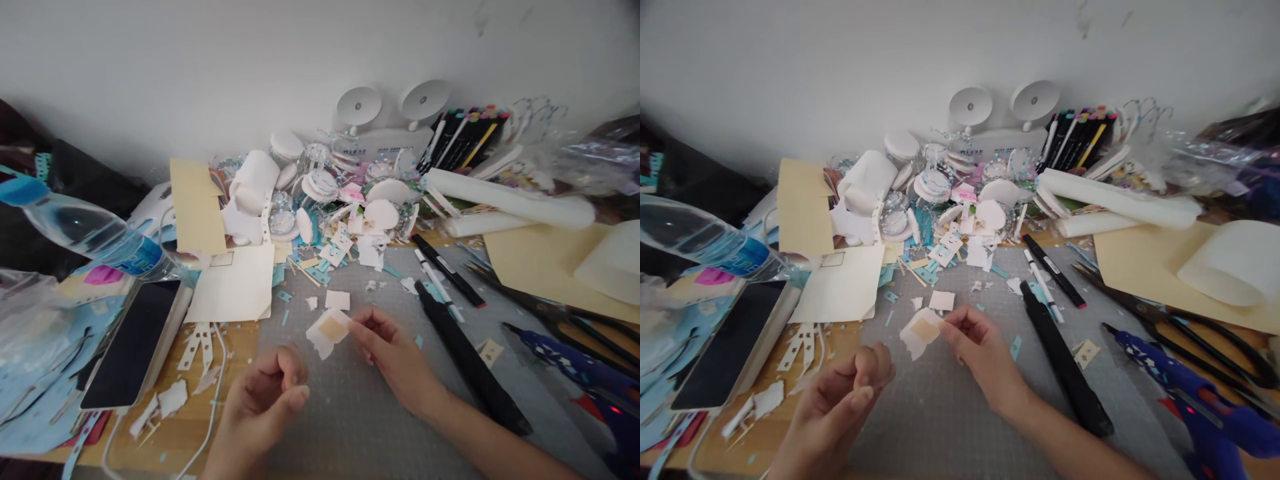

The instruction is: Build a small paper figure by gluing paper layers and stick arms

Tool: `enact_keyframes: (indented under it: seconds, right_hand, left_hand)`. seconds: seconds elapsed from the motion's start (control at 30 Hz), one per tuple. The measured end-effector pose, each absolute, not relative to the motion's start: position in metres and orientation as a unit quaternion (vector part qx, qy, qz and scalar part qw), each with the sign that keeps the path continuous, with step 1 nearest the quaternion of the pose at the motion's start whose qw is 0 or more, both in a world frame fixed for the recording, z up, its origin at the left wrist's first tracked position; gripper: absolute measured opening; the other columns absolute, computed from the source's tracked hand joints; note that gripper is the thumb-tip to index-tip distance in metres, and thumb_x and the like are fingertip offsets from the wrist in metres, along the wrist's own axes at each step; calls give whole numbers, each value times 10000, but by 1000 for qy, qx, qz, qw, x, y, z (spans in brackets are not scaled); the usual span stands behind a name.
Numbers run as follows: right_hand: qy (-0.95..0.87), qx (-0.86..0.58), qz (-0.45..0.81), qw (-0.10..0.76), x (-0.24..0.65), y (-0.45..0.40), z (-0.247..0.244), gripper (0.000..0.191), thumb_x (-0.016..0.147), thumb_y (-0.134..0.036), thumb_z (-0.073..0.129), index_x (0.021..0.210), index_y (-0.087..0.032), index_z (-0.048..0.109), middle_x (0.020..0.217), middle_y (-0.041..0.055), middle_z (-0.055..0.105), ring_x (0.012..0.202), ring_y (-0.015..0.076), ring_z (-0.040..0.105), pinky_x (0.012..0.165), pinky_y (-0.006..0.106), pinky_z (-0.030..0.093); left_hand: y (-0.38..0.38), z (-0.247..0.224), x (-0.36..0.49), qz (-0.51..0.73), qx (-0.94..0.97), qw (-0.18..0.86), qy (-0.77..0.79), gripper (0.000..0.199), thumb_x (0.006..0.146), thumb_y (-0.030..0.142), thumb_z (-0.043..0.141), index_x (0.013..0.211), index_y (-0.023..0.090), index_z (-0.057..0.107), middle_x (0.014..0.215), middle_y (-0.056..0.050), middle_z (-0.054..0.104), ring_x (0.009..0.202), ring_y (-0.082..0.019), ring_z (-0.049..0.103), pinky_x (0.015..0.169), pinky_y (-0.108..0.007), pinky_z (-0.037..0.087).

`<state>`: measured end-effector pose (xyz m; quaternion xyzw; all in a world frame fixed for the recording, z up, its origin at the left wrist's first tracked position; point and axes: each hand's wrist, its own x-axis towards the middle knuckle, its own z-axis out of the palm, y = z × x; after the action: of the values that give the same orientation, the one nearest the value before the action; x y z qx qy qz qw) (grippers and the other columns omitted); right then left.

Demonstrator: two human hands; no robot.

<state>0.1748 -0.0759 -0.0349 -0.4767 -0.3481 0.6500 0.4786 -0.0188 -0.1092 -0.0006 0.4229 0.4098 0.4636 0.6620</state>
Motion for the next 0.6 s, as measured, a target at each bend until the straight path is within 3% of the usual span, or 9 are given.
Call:
enact_keyframes:
  seconds: [0.13, 0.37, 0.6]
  right_hand:
    - [-349, -480, 651, 474, 175, -76, -33, 375, 732, -542, 766, 721, -199, 613, 572, -53, 432, 501, 83, 339, 472, 247, 257]
    - [-345, -483, 654, 468, 177, -76, -36, 394, 719, -564, 768, 723, -204, 607, 549, -57, 427, 495, 88, 337, 480, 253, 256]
    - [-347, -474, 656, 474, 178, -75, -38, 361, 731, -535, 770, 733, -209, 613, 569, -56, 443, 500, 84, 347, 480, 247, 259]
  left_hand:
    - [-104, 3, -13, 474, 481, 615, 407, 382, 814, 398, 734, 603, 198, 487, 628, 19, 407, 637, -146, 397, 602, -256, 346]
    - [-106, 15, -18, 490, 575, 498, 426, 97, 751, 262, 805, 789, 246, 717, 718, -26, 599, 725, -191, 515, 670, -282, 404]
    - [-108, 17, -20, 467, 640, 456, 406, 117, 781, 154, 767, 798, 263, 730, 692, -13, 635, 695, -192, 544, 704, -318, 416]
